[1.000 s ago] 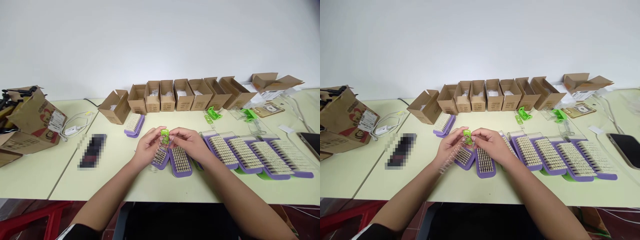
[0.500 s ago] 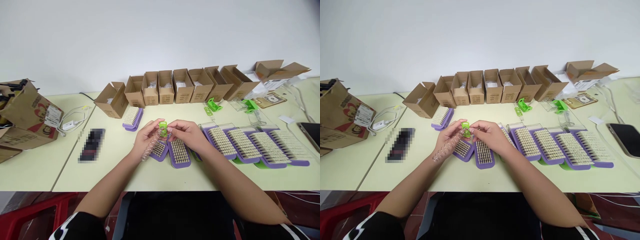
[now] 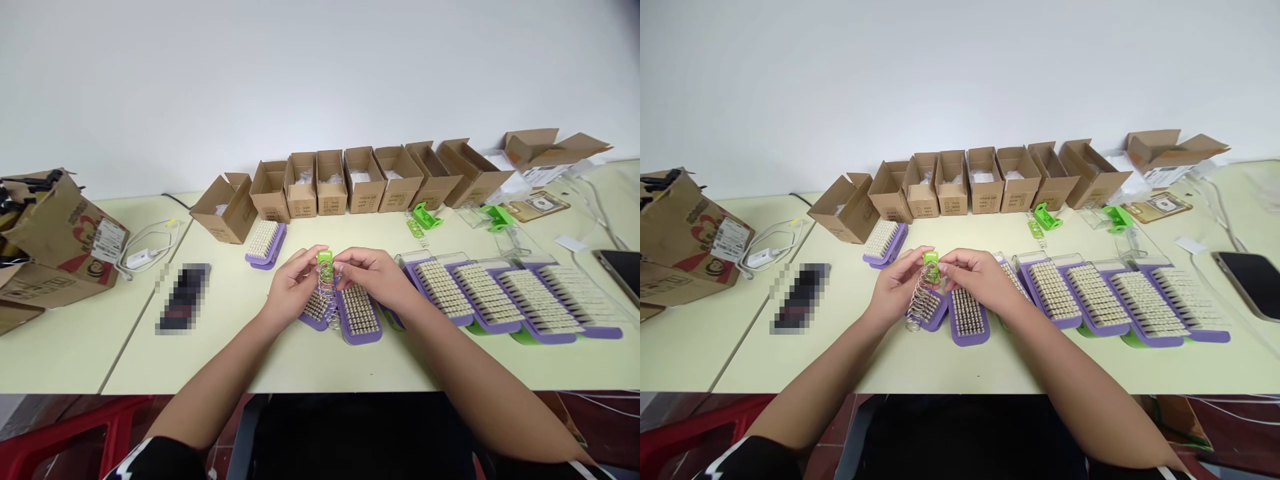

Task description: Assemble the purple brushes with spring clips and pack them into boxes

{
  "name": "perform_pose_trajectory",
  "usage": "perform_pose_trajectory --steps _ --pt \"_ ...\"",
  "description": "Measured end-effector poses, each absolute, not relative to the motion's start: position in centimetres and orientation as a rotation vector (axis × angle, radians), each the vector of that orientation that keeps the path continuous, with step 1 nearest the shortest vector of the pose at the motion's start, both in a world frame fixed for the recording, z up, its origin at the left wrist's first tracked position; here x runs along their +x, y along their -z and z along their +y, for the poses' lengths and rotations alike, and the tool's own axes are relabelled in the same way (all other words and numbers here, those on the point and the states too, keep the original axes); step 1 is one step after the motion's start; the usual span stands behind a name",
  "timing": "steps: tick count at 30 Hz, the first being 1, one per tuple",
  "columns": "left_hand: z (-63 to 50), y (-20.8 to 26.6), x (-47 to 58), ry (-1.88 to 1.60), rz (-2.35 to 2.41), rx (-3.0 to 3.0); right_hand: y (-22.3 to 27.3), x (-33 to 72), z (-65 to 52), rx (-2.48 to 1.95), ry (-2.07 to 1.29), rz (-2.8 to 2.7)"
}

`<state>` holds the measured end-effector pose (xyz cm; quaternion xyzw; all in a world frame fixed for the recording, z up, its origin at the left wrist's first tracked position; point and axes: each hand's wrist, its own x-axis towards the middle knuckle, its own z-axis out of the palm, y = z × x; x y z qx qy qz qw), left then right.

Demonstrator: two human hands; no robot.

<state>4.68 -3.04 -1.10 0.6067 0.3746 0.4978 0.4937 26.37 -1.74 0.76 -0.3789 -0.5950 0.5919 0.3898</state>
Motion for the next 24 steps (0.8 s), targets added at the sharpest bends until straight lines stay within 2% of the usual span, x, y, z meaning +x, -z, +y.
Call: perform_pose_trajectory --steps 24 --pt "-2.99 1.0 4.32 -1.148 0.844 1.518 -0.69 26.59 -1.46 -0.956 -1.552 -1.506"
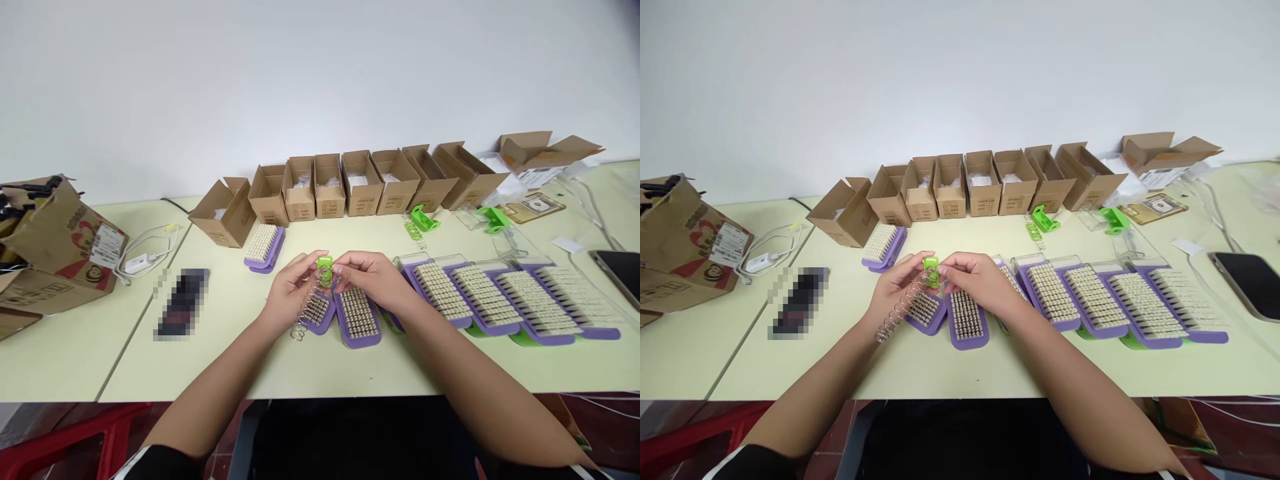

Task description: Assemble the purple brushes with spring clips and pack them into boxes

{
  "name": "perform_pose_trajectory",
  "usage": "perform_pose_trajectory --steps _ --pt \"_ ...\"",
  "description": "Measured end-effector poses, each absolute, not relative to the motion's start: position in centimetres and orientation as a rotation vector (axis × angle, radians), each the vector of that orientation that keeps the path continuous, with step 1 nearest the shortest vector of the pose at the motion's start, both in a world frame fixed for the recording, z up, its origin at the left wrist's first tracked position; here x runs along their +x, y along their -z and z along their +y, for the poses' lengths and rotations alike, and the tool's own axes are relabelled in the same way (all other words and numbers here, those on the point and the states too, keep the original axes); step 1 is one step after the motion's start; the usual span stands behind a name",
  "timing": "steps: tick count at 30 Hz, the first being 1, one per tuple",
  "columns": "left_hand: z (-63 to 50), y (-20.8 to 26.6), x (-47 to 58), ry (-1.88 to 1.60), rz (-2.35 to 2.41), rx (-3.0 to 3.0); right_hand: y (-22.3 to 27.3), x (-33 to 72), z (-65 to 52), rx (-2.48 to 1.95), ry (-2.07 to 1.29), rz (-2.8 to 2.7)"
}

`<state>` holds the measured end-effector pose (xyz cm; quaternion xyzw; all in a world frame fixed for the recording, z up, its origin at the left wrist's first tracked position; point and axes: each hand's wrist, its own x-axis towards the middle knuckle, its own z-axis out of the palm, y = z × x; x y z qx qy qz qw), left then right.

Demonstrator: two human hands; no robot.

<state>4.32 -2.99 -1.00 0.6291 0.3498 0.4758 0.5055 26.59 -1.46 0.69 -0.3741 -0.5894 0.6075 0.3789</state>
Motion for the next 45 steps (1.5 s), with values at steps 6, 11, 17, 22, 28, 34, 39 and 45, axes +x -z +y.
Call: perform_pose_trajectory --steps 6,11,17,22,28,34,39,45 --pt "-3.0 0.9 4.2 -1.146 0.839 1.566 -0.5 26.7 -1.2 -0.935 -1.588 -1.506" --pt "-3.1 0.7 4.4 -1.157 0.901 1.657 -0.5 26.8 -1.3 -0.941 -1.57 -1.528" --pt "-3.1 0.7 4.4 -1.134 0.941 1.732 -0.9 26.6 -1.9 -0.999 -1.413 -1.64" --pt "-3.3 0.6 4.5 -1.146 0.982 1.797 -1.5 26.2 -2.5 -1.131 -1.125 -1.837" --pt "-3.4 0.8 4.7 -1.161 1.024 1.86 -1.3 26.0 -2.4 -1.151 -1.04 -1.884" --pt "-3.5 0.9 5.0 -1.149 1.002 1.768 -1.0 25.9 -2.5 -1.108 -1.096 -1.83" --pt "-3.7 0.7 4.7 -1.141 1.028 1.77 -1.5 25.9 -2.6 -1.092 -1.216 -1.811" --pt "-3.7 0.2 4.4 -1.151 1.045 1.899 -1.6 26.1 -2.4 -1.018 -1.37 -1.736"
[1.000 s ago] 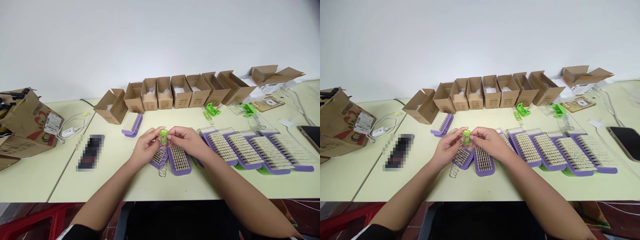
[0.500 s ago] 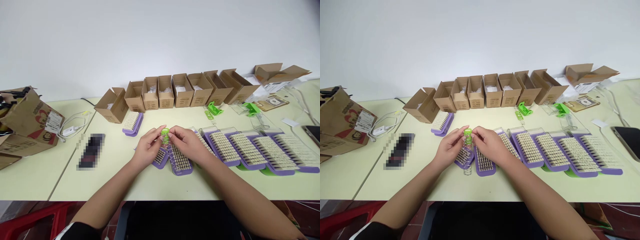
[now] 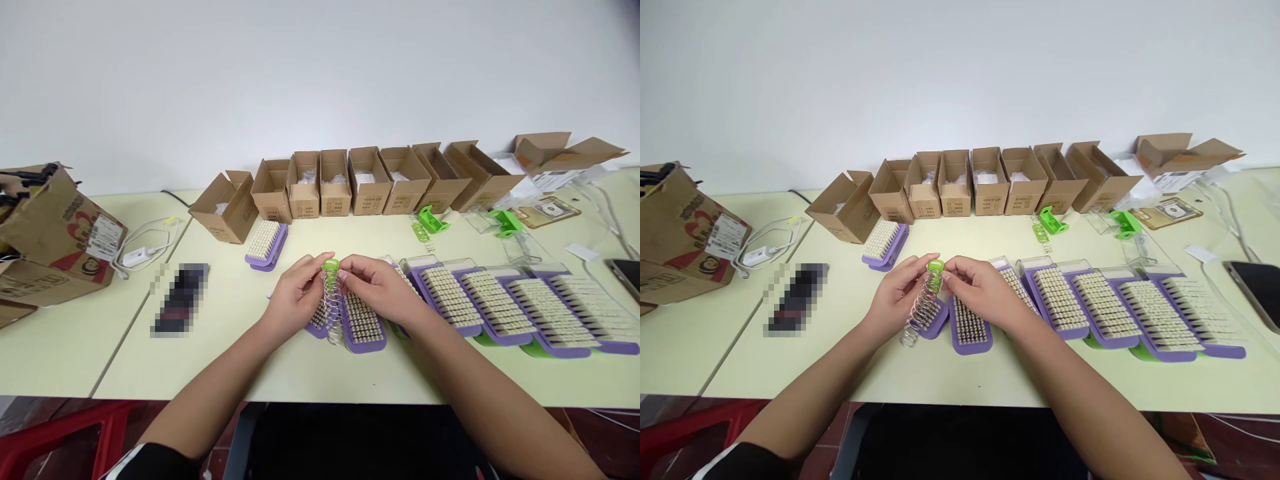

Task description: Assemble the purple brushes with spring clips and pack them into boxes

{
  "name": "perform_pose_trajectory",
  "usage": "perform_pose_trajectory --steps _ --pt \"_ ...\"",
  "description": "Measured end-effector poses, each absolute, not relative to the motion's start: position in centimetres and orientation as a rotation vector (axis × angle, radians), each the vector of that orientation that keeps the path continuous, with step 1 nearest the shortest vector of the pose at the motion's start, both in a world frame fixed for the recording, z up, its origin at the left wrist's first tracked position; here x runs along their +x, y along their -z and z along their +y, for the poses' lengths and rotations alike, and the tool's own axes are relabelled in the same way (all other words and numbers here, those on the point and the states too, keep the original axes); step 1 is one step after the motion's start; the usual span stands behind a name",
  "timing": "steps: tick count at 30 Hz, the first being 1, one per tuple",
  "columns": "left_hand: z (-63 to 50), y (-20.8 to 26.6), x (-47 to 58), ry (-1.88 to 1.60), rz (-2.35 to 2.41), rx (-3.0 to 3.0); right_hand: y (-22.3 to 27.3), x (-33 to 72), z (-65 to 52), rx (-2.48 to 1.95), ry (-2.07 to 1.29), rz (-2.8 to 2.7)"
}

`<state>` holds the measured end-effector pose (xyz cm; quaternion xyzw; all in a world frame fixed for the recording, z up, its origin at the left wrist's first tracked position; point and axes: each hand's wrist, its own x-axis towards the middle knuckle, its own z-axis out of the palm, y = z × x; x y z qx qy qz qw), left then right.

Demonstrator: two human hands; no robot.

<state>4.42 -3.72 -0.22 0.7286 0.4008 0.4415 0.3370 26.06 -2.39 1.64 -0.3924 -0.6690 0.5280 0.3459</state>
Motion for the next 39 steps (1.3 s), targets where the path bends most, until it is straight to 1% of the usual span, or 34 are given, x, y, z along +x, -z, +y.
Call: perform_pose_trajectory --steps 7,15,23,35,39 --pt "-3.6 0.3 4.0 -1.14 0.996 1.926 -1.0 26.6 -1.8 -0.954 -1.519 -1.685" --pt "-3.6 0.0 4.2 -1.133 0.987 2.032 -1.0 26.7 -1.7 -0.968 -1.563 -1.663" --pt "-3.6 0.3 4.4 -1.141 0.975 2.055 -1.1 26.5 -2.1 -0.985 -1.443 -1.736" --pt "-3.9 1.0 4.7 -1.102 0.974 1.991 -1.4 25.5 -2.7 -1.152 -1.079 -1.877" --pt "-4.1 0.5 4.6 -1.071 0.924 1.916 -1.5 25.7 -2.8 -1.131 -1.08 -1.869"
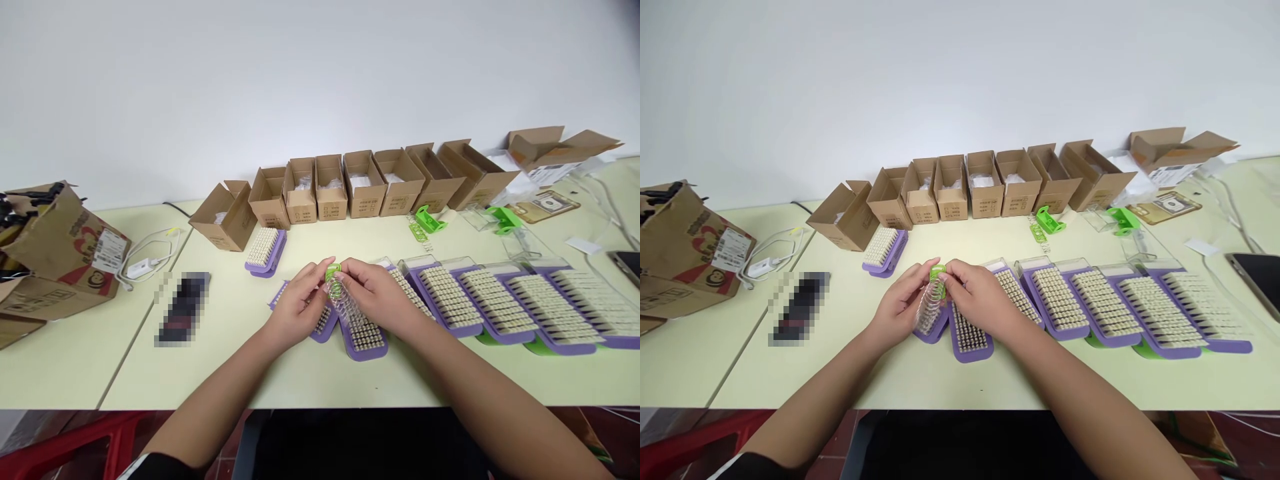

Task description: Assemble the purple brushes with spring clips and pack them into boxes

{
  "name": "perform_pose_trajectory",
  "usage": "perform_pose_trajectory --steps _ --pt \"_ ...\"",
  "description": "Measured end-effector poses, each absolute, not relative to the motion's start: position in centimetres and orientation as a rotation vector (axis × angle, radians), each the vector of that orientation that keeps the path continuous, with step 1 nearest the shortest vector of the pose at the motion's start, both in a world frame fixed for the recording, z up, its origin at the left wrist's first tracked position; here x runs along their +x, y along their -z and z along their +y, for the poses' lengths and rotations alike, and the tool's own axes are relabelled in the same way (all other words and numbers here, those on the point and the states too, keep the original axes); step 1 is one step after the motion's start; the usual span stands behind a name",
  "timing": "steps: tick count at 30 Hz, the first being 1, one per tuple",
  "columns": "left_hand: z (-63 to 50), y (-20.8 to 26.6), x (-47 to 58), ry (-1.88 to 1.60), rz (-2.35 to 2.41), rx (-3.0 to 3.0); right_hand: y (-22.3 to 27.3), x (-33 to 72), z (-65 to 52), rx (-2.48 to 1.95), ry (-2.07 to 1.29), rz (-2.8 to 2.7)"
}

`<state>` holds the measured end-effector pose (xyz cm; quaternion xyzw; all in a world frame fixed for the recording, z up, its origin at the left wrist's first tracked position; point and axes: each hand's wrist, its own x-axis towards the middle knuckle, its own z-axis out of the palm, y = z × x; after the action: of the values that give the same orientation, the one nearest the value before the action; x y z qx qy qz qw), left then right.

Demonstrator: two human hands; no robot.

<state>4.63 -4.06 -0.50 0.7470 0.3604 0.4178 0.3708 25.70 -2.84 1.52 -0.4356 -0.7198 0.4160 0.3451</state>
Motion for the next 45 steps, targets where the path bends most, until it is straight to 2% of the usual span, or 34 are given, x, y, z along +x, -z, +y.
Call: perform_pose_trajectory --steps 6,15,23,29,45 --pt "-4.0 0.7 4.8 -1.007 0.827 1.566 -1.4 25.7 -2.8 -1.143 -1.055 -1.875" --pt "-3.7 0.7 5.0 -1.061 0.821 1.447 -1.0 25.6 -2.7 -1.149 -1.053 -1.887" --pt "-3.2 0.2 4.1 -0.931 0.855 1.333 -1.1 26.6 -1.8 -0.993 -1.572 -1.615" --pt "-2.9 0.3 4.0 -0.886 0.823 1.282 -1.3 27.3 -1.2 -0.895 -1.815 -1.54" --pt "-2.7 0.4 3.6 -0.864 0.799 1.172 -0.3 26.8 -1.4 -0.924 -1.732 -1.508"
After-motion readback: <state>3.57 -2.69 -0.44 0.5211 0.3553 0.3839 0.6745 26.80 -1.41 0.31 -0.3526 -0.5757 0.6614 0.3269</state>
